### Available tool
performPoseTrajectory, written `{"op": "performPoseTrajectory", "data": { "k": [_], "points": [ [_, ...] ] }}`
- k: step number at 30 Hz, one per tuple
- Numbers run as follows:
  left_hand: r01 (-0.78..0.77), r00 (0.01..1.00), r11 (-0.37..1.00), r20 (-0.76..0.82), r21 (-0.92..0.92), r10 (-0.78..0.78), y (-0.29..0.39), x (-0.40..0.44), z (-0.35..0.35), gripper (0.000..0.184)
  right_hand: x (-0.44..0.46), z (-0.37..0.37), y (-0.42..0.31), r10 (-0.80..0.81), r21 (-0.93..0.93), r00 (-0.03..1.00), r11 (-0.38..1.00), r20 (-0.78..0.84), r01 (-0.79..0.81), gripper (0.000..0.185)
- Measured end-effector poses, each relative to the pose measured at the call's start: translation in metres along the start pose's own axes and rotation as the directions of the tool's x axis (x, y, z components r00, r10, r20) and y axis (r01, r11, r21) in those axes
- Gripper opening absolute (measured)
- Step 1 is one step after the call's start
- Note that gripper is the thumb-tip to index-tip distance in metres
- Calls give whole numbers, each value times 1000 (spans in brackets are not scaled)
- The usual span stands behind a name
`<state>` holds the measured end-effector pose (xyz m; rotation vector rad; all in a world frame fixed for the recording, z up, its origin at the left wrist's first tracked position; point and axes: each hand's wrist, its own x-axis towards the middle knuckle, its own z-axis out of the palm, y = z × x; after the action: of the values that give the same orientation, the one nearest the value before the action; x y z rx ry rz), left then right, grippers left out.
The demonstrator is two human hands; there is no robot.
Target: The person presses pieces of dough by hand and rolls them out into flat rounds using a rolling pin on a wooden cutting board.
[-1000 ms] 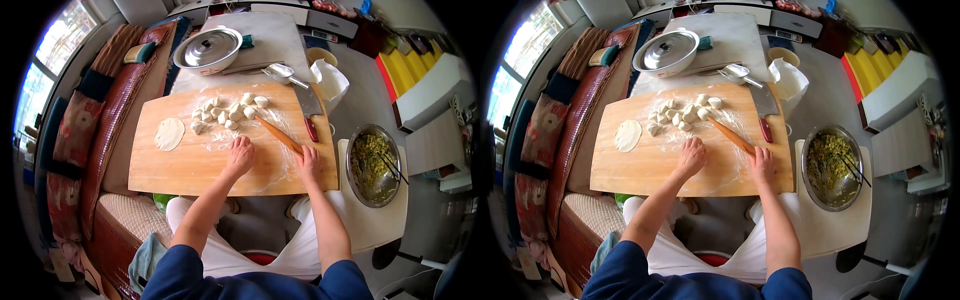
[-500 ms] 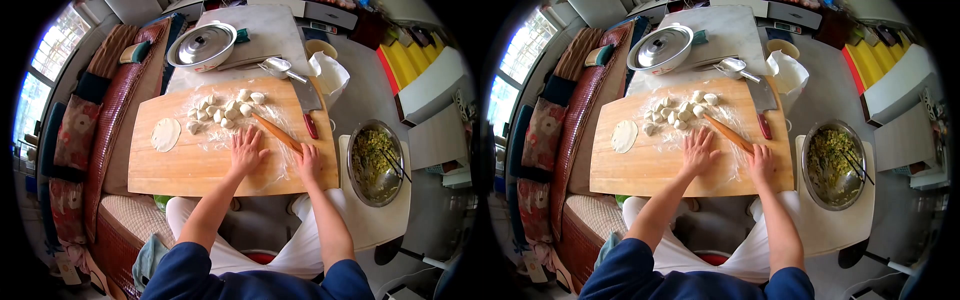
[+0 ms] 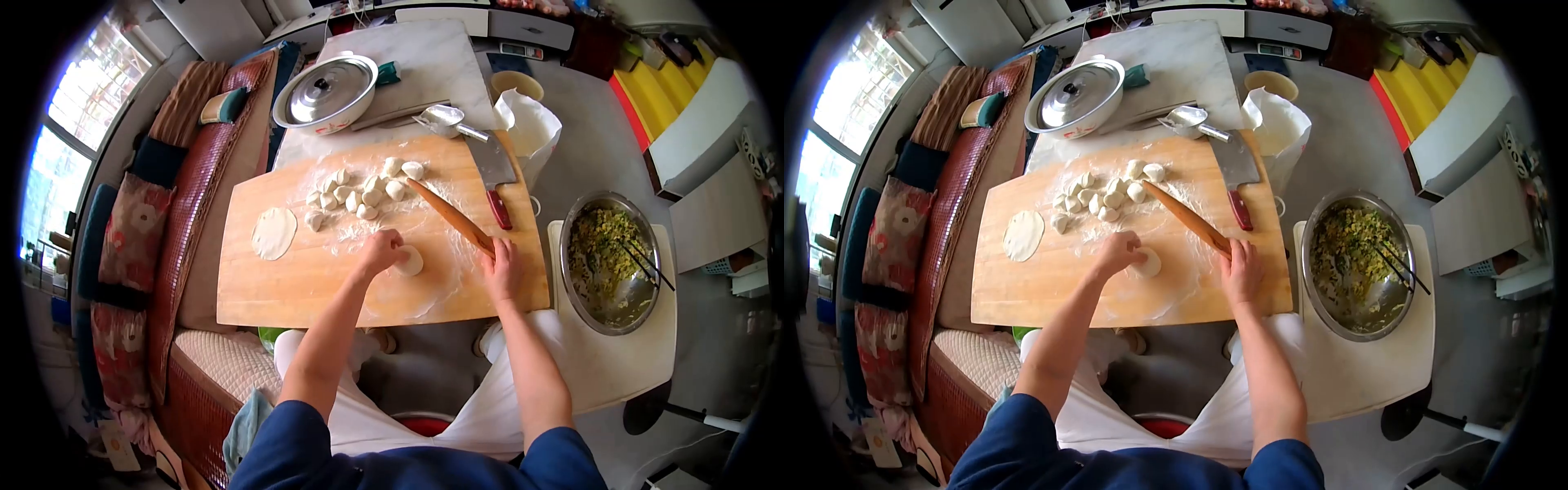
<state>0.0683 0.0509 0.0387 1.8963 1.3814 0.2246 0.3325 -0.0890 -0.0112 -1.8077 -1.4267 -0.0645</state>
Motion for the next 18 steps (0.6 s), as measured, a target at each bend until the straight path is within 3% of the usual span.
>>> {"op": "performPoseTrajectory", "data": {
  "k": [3, 6, 7, 10, 11, 14, 17, 18],
  "points": [
    [-302, 939, 949, -202, -89, 279, 23, 21, 11, 40, 8, -5, -3, 28, 120, 997, 993, -71, -19, 37],
    [-610, 792, 777, -147, -154, 592, 37, 35, 34, 43, 12, -13, -4, 134, 302, 983, 949, -127, -91, 33],
    [-590, 807, 804, -85, -74, 585, 32, 43, 43, 55, 13, -14, -3, 182, 368, 974, 922, -138, -120, 32],
    [-274, 828, 934, -438, 229, 350, 36, 85, 94, 60, 16, -11, 2, 276, 448, 955, 871, -108, -201, 32],
    [-210, 907, 933, -298, 292, 297, 51, 77, 104, 62, 15, -13, 2, 241, 423, 966, 888, -94, -180, 35],
    [-382, 862, 742, -76, 552, 501, 72, 81, 146, 59, 14, -10, 3, 159, 305, 985, 943, -67, -132, 37],
    [-539, 825, 678, 155, 500, 543, 100, 45, 144, 61, 17, -9, 4, 172, 364, 983, 921, -71, -135, 38],
    [-586, 790, 656, 154, 476, 594, 94, 29, 136, 58, 16, -9, 3, 185, 390, 980, 910, -71, -144, 37]
  ]
}}
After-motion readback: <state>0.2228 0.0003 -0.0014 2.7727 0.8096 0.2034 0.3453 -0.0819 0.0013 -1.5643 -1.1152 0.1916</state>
